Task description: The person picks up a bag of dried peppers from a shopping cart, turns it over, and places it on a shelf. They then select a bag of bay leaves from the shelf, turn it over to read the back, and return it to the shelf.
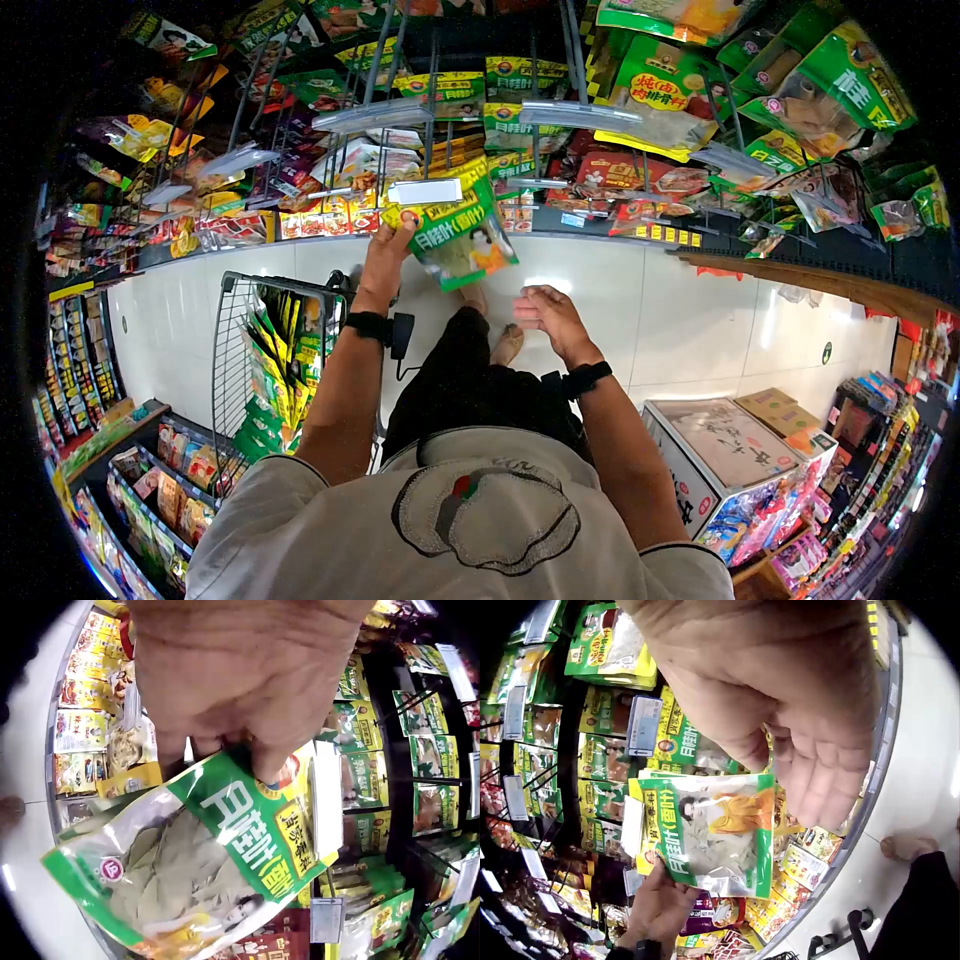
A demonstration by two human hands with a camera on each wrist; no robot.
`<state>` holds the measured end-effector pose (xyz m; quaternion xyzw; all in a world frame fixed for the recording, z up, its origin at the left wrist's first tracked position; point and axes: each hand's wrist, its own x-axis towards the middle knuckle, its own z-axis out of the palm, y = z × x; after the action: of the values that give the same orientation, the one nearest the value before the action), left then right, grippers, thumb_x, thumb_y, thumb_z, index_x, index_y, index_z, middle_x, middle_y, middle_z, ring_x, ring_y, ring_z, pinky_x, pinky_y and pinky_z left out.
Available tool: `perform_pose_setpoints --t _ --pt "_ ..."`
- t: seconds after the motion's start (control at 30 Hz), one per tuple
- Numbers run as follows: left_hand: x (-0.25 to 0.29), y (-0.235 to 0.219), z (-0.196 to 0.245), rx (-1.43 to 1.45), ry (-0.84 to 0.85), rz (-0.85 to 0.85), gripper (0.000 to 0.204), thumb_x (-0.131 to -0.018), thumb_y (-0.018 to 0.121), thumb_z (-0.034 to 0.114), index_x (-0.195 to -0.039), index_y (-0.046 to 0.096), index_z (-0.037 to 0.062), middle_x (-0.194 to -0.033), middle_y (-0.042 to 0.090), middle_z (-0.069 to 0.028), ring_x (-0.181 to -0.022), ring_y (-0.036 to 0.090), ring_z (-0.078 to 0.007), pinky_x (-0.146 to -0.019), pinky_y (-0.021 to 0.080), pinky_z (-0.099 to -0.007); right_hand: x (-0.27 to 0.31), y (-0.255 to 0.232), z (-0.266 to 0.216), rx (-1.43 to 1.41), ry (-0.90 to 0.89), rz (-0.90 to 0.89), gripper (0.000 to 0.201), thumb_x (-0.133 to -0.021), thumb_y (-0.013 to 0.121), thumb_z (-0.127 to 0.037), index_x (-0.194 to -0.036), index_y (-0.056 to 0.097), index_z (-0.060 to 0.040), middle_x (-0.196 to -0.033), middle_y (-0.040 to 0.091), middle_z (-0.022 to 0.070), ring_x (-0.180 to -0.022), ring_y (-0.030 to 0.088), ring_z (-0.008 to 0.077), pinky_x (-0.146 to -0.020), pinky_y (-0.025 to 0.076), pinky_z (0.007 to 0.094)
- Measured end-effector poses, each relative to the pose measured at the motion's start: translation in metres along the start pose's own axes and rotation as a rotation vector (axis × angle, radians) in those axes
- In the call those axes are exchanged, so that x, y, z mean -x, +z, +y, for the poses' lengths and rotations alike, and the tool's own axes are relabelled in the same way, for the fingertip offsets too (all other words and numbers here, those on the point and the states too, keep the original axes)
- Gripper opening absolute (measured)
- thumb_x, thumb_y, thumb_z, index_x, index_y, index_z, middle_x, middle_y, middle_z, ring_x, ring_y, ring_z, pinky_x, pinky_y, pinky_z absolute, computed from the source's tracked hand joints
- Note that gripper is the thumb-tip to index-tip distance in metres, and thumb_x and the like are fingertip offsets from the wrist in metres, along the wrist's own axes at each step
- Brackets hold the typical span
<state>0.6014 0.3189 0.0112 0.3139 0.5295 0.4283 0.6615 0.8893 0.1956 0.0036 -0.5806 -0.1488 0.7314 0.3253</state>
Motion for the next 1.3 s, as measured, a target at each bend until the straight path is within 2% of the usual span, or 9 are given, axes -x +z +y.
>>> perform_pose_setpoints --t 0.07,0.17,0.3,0.5,0.63,0.7,0.8,1.0,1.3 --pt "0.015 0.002 0.004 -0.032 -0.102 0.014 0.027 -0.094 0.063 0.027 -0.115 0.063 0.0093 -0.104 0.063 0.0027 -0.095 0.056 -0.0077 -0.084 0.044 -0.0273 0.001 0.001 -0.002 0.033 -0.050 0.003 0.036 -0.096 0.058 -0.027 -0.120 0.056 -0.0005 -0.110 0.064 0.0147 -0.101 0.063 0.0222 -0.087 0.052 0.0327" --pt "0.045 0.011 0.014 -0.028 -0.182 -0.033 0.031 -0.094 0.064 0.030 -0.117 0.063 0.0094 -0.104 0.064 0.0027 -0.096 0.057 -0.0081 -0.084 0.045 -0.0278 0.007 0.014 -0.009 0.364 -0.429 0.113 0.046 -0.095 0.060 -0.036 -0.122 0.053 0.0008 -0.115 0.062 0.0154 -0.109 0.060 0.0249 -0.093 0.048 0.0328" --pt "0.070 0.019 0.022 -0.066 -0.180 -0.134 0.034 -0.093 0.066 0.030 -0.119 0.062 0.0081 -0.107 0.065 0.0018 -0.098 0.058 -0.0079 -0.085 0.045 -0.0256 0.019 0.032 -0.035 0.525 -0.528 0.123 0.063 -0.092 0.063 -0.042 -0.133 0.045 0.0022 -0.122 0.058 0.0173 -0.114 0.055 0.0238 -0.100 0.041 0.0323" --pt "0.123 0.075 0.090 -0.121 -0.076 -0.144 0.040 -0.094 0.062 0.039 -0.117 0.062 0.0072 -0.098 0.063 0.0045 -0.090 0.057 -0.0056 -0.080 0.044 -0.0221 0.041 0.044 -0.055 0.130 -0.341 -0.137 0.051 -0.096 0.058 -0.040 -0.126 0.053 0.0011 -0.113 0.064 0.0094 -0.104 0.059 0.0158 -0.093 0.046 0.0283" --pt "0.155 0.096 0.126 -0.179 -0.005 -0.238 0.060 -0.095 0.057 0.047 -0.138 0.047 0.0063 -0.129 0.056 -0.0081 -0.120 0.051 -0.0168 -0.097 0.042 -0.0318 0.057 0.040 -0.054 -0.284 -0.215 -0.277 0.038 -0.100 0.054 -0.031 -0.125 0.054 -0.0025 -0.114 0.063 0.0071 -0.102 0.062 0.0159 -0.088 0.052 0.0307" --pt "0.167 0.104 0.133 -0.211 0.036 -0.318 0.058 -0.097 0.056 0.040 -0.142 0.042 0.0053 -0.135 0.051 -0.0094 -0.125 0.046 -0.0180 -0.104 0.036 -0.0327 0.063 0.044 -0.052 -0.432 -0.213 -0.382 0.039 -0.100 0.053 -0.028 -0.129 0.051 -0.0027 -0.118 0.062 0.0079 -0.104 0.062 0.0165 -0.090 0.053 0.0324" --pt "0.173 0.111 0.121 -0.211 0.188 -0.449 0.053 -0.099 0.056 0.032 -0.142 0.042 0.0048 -0.135 0.052 -0.0075 -0.124 0.046 -0.0170 -0.106 0.033 -0.0315 0.113 0.059 -0.072 -0.363 -0.249 -0.470 0.044 -0.101 0.050 -0.030 -0.136 0.046 -0.0040 -0.123 0.060 0.0103 -0.105 0.063 0.0174 -0.088 0.055 0.0322" --pt "0.193 0.122 0.127 -0.220 0.237 -0.370 0.046 -0.099 0.056 0.027 -0.137 0.045 0.0031 -0.127 0.056 -0.0048 -0.118 0.049 -0.0126 -0.102 0.037 -0.0292 0.151 0.058 -0.070 -0.355 -0.394 -0.584 0.067 -0.097 0.046 -0.055 -0.144 0.039 -0.0080 -0.130 0.058 0.0096 -0.106 0.064 0.0190 -0.082 0.056 0.0330" --pt "0.201 0.126 0.123 -0.051 0.125 -0.402 0.044 -0.099 0.053 0.023 -0.138 0.046 0.0051 -0.125 0.058 -0.0036 -0.113 0.053 -0.0118 -0.098 0.041 -0.0284 0.173 0.058 -0.066 -0.558 -0.350 -0.471 0.054 -0.093 0.056 -0.049 -0.123 0.057 -0.0037 -0.102 0.068 0.0124 -0.080 0.069 0.0239 -0.066 0.060 0.0377"
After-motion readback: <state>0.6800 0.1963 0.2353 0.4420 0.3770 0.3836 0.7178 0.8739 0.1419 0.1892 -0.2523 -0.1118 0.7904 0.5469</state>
